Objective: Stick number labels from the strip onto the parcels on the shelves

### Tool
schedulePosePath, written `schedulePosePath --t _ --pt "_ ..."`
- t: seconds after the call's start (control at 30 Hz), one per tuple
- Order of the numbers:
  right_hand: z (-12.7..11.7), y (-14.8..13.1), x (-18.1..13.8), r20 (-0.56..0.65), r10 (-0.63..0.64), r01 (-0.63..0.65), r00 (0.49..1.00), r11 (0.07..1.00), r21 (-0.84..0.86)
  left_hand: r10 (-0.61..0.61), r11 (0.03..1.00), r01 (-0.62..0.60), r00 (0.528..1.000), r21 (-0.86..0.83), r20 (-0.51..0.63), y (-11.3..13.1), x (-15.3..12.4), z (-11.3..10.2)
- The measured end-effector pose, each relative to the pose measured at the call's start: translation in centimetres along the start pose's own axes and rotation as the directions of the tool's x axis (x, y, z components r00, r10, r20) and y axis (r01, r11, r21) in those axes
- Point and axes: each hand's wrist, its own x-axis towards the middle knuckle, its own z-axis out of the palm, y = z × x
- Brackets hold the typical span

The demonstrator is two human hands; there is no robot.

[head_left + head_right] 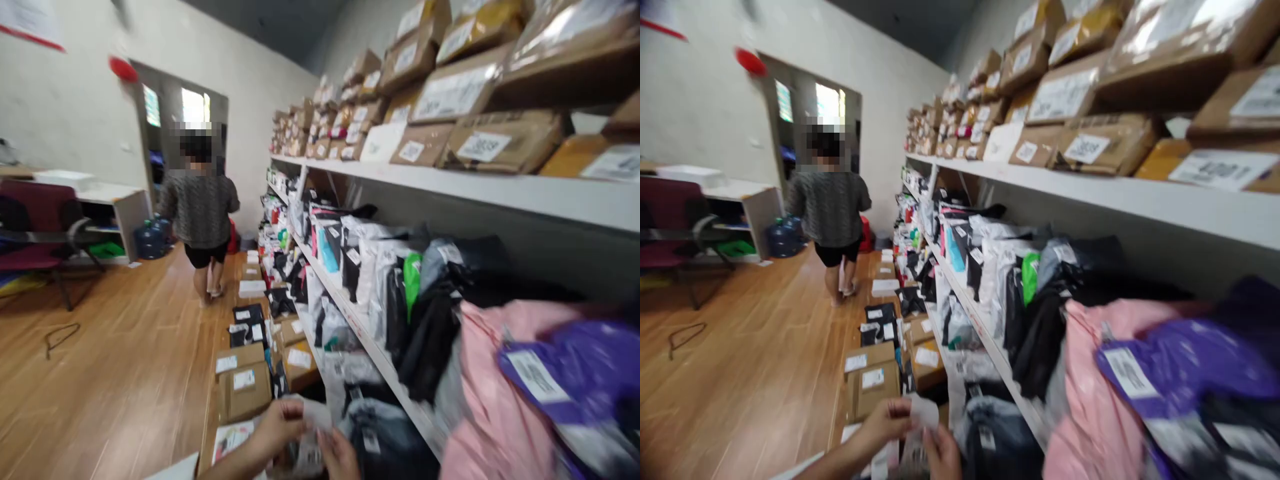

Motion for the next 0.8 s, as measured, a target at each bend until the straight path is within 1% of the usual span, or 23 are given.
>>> schedulePosePath --t 0.03,0.07,0.13,0.23,0.3,0.37,0.43,0.5,0.57,0.6,0.67,0.73,0.8 --pt "0.1 -0.3 -0.2 0.037 -0.044 0.045 0.998 0.999 -0.017 0.028 0.999 -0.028 1.0 0.033 -0.011 0.6 -0.5 0.3" --pt "0.2 -0.6 -0.4 0.041 -0.088 0.089 0.995 0.996 -0.003 0.059 0.997 -0.058 0.998 0.044 -0.024 1.1 -0.9 0.5" --pt "0.4 -1.3 -0.6 0.024 -0.096 0.094 0.995 0.993 0.074 0.027 0.998 -0.025 0.999 0.064 -0.02 1.9 -1.1 0.8" --pt "0.6 -1.6 -0.9 -0.029 -0.091 0.094 0.995 0.987 0.13 -0.059 0.994 0.058 0.998 0.09 0.005 2.4 -1.1 1.2" --pt "0.5 -1.2 -1.1 -0.074 -0.106 0.116 0.992 0.983 0.141 -0.105 0.99 0.105 0.994 0.093 -0.014 2.7 -1.1 1.6" --pt "0.2 -0.5 -1.3 -0.131 -0.137 0.158 0.982 0.974 0.163 -0.136 0.985 0.143 0.988 0.092 -0.075 2.8 -1.1 1.9" --pt "-0.2 0.5 -1.7 -0.181 -0.176 0.21 0.968 0.959 0.19 -0.169 0.978 0.183 0.976 0.101 -0.137 2.5 -0.7 2.2" --pt "-0.7 1.6 -2.2 -0.201 -0.21 0.249 0.957 0.949 0.195 -0.199 0.968 0.218 0.968 0.124 -0.15 1.8 0.0 2.4" --pt "-1.4 2.7 -2.7 -0.207 -0.206 0.237 0.957 0.961 0.14 -0.219 0.962 0.232 0.971 0.147 -0.1 0.8 0.9 2.6" --pt "-1.8 3.3 -3.0 -0.221 -0.188 0.214 0.957 0.972 0.099 -0.217 0.96 0.223 0.975 0.17 -0.054 0.2 1.5 2.8" --pt "-2.9 4.6 -3.7 -0.295 -0.138 0.147 0.945 0.989 0.009 -0.195 0.947 0.172 0.979 0.27 0.062 -0.7 2.5 3.4" --pt "-4.1 5.8 -4.5 -0.415 -0.089 0.07 0.906 0.996 -0.061 -0.173 0.905 0.084 0.968 0.416 0.182 -1.6 3.4 4.1" --pt "-5.4 6.8 -5.5 -0.539 -0.062 0.013 0.84 0.996 -0.093 -0.174 0.847 -0.005 0.942 0.531 0.286 -2.3 4.3 5.0"
